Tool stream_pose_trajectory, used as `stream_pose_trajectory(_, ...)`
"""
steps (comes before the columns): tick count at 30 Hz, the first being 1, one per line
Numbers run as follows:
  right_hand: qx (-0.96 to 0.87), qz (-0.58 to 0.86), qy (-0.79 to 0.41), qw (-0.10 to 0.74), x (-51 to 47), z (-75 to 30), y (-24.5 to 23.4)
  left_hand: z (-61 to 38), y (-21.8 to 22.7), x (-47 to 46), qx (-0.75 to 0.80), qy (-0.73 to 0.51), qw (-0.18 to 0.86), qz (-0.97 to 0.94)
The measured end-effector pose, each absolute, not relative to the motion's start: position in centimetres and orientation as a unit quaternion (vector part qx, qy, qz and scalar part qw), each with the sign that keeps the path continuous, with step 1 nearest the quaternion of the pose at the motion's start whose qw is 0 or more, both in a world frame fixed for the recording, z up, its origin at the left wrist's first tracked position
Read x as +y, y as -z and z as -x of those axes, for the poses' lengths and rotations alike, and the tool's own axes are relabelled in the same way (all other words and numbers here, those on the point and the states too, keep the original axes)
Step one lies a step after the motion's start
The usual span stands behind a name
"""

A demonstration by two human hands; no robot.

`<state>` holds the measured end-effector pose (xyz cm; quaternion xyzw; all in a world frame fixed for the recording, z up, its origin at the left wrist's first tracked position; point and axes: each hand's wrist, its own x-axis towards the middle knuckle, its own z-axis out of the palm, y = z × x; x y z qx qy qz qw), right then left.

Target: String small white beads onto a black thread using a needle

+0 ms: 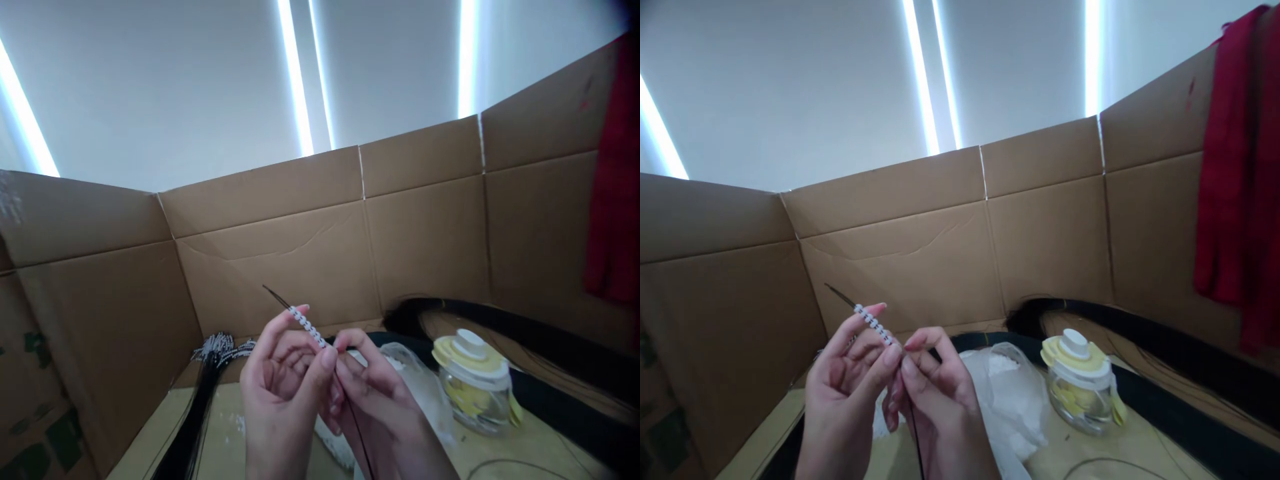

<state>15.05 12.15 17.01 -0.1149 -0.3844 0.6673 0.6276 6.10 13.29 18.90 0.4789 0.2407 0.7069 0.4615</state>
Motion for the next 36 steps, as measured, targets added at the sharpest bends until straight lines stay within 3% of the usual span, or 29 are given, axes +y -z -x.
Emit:
stream_pose_trajectory(7, -0.568, 0.254, -0.411, 0.666, 13.3, -17.3, -17.4, -5.0, -18.4, 13.7, 0.298, -0.651, 0.43, -0.55)
stream_pose_trajectory(12, -0.602, 0.222, -0.471, 0.605, 13.7, -18.5, -18.1, -4.3, -18.0, 13.9, 0.312, -0.612, 0.407, -0.602)
stream_pose_trajectory(20, -0.564, 0.184, -0.56, 0.579, 13.9, -19.3, -18.7, -4.6, -18.1, 13.5, 0.299, -0.605, 0.428, -0.601)
stream_pose_trajectory(36, -0.553, 0.188, -0.565, 0.582, 13.9, -19.3, -19.0, -4.8, -18.4, 13.5, 0.305, -0.579, 0.467, -0.594)
